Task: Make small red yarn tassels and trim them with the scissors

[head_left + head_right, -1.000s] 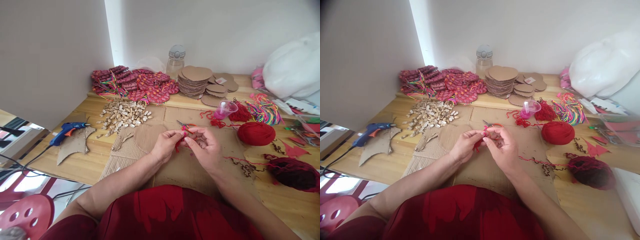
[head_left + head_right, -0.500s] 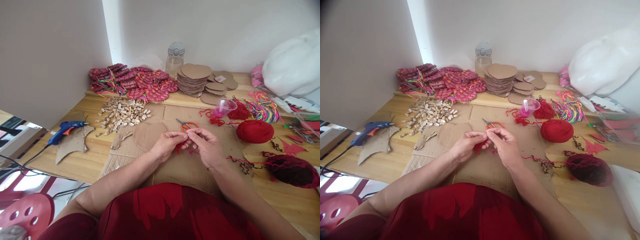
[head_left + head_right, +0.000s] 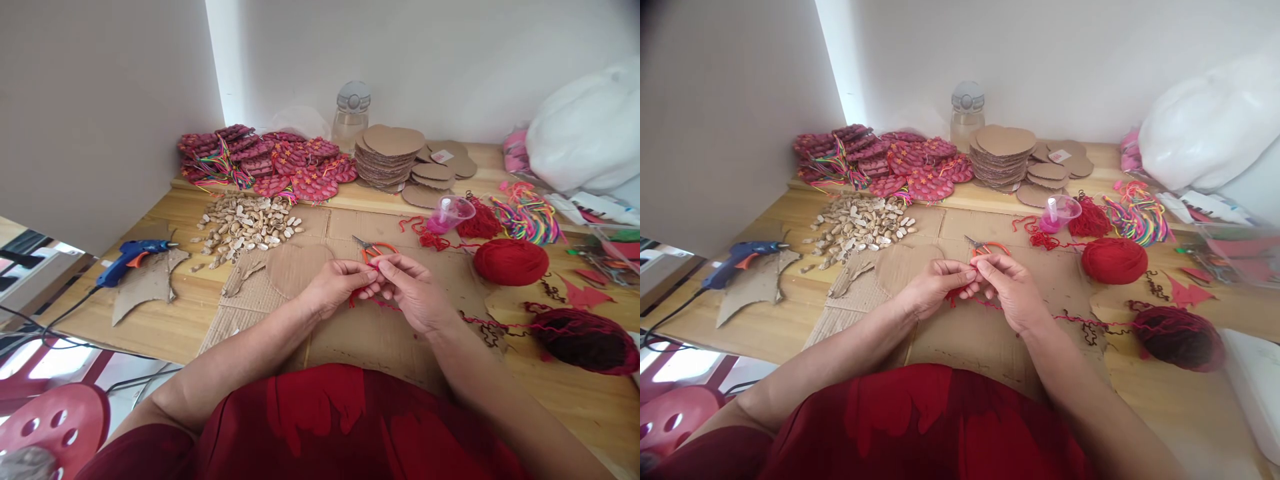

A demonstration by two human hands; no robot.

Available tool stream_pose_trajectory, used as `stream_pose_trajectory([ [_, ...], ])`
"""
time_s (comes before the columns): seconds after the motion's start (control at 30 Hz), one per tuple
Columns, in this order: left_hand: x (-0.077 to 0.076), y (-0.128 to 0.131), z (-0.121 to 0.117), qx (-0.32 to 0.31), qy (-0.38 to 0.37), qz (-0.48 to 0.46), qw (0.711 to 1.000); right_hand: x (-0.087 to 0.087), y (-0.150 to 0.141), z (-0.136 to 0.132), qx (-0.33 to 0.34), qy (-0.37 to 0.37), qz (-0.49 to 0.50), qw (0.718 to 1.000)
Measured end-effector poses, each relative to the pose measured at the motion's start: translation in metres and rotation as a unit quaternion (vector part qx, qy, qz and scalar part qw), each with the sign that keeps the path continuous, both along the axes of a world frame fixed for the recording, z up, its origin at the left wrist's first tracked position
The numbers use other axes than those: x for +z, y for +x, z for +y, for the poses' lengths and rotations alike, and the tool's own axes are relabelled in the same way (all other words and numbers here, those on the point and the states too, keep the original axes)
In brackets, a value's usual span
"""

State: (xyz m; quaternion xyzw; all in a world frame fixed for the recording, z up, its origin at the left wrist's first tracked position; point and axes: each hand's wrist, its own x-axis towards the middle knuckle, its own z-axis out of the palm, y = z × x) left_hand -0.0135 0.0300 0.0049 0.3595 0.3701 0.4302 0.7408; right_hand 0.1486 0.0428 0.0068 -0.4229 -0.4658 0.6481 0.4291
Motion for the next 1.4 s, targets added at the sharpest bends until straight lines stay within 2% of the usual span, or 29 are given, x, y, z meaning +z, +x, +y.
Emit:
stream_pose_trajectory([
  [0.23,0.004,-0.003,0.002,-0.009,-0.022,0.003,1.000,0.011,0.018,0.007,0.062,0.111,-0.082,0.989],
  [0.4,0.005,-0.004,0.003,-0.024,-0.020,0.015,0.999,0.010,0.020,0.011,0.126,0.104,-0.120,0.979],
  [0.63,0.004,-0.005,0.004,-0.046,-0.033,0.026,0.998,0.006,0.024,0.014,0.098,0.115,-0.161,0.975],
  [0.8,0.000,-0.004,0.004,-0.050,-0.031,0.028,0.998,0.007,0.022,0.012,0.096,0.166,-0.185,0.964],
  [0.93,-0.001,-0.002,0.004,-0.018,-0.026,0.023,0.999,0.005,0.021,0.012,0.060,0.220,-0.225,0.947],
  [1.13,0.000,-0.002,0.005,0.005,0.011,0.054,0.998,0.001,0.021,0.011,0.035,0.246,-0.237,0.939],
  [1.4,0.000,-0.002,0.004,-0.011,0.043,0.063,0.997,0.003,0.022,0.010,0.027,0.272,-0.298,0.915],
])
